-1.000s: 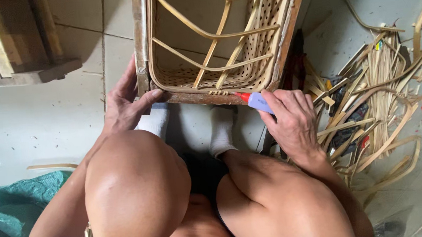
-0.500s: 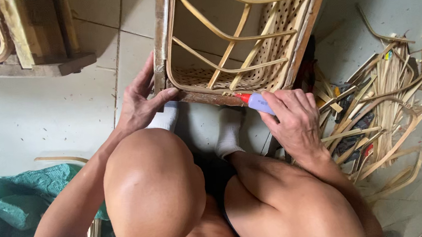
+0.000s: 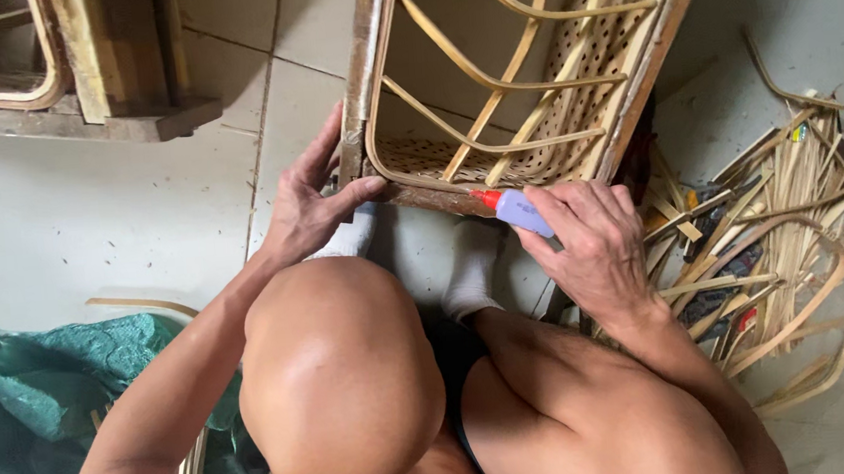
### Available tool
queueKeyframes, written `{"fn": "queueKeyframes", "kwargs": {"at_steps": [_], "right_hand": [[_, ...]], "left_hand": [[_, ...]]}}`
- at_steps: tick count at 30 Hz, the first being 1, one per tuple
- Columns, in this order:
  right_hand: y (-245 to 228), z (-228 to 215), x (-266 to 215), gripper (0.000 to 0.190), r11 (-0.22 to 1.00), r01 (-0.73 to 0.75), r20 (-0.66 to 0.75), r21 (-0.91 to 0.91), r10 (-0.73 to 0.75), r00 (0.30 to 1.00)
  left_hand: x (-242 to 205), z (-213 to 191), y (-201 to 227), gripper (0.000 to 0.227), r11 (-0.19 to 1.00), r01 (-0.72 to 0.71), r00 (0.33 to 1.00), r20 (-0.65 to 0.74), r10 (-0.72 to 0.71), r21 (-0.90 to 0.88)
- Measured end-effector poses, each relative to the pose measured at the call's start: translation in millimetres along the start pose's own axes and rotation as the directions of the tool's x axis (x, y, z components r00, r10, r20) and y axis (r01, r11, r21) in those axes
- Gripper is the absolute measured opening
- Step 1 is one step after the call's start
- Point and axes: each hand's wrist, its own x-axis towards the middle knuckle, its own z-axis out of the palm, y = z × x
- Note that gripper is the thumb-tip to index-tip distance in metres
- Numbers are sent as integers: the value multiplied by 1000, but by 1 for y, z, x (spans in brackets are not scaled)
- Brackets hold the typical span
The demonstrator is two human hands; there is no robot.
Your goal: The person applies glue to the edges of a rectangular bamboo basket frame, then uses a hammer to tap and secure the bamboo strips. They trim excess material with a knife and shears, and continue gluing and adjusting the frame to complete the assembly.
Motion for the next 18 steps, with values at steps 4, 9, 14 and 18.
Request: {"fn": "queueKeyframes", "kwargs": {"at_steps": [4,9,14,18], "right_hand": [[-2,3,6,42,1000,22,35,-7,-21,999],[1,-2,6,43,999,49,31,-13,-49,998],[-4,0,10,42,999,34,30,11,-34,999],[-10,10,18,40,996,89,31,-1,-88,996]], "left_hand": [[0,-1,-6,94,993,-115,993,28,116,-12],[2,-1,-8,94,996,-89,996,22,89,-15],[-1,-1,-5,93,996,-70,997,13,70,-54],[-1,-1,-3,94,993,-103,994,19,104,-53]]}}
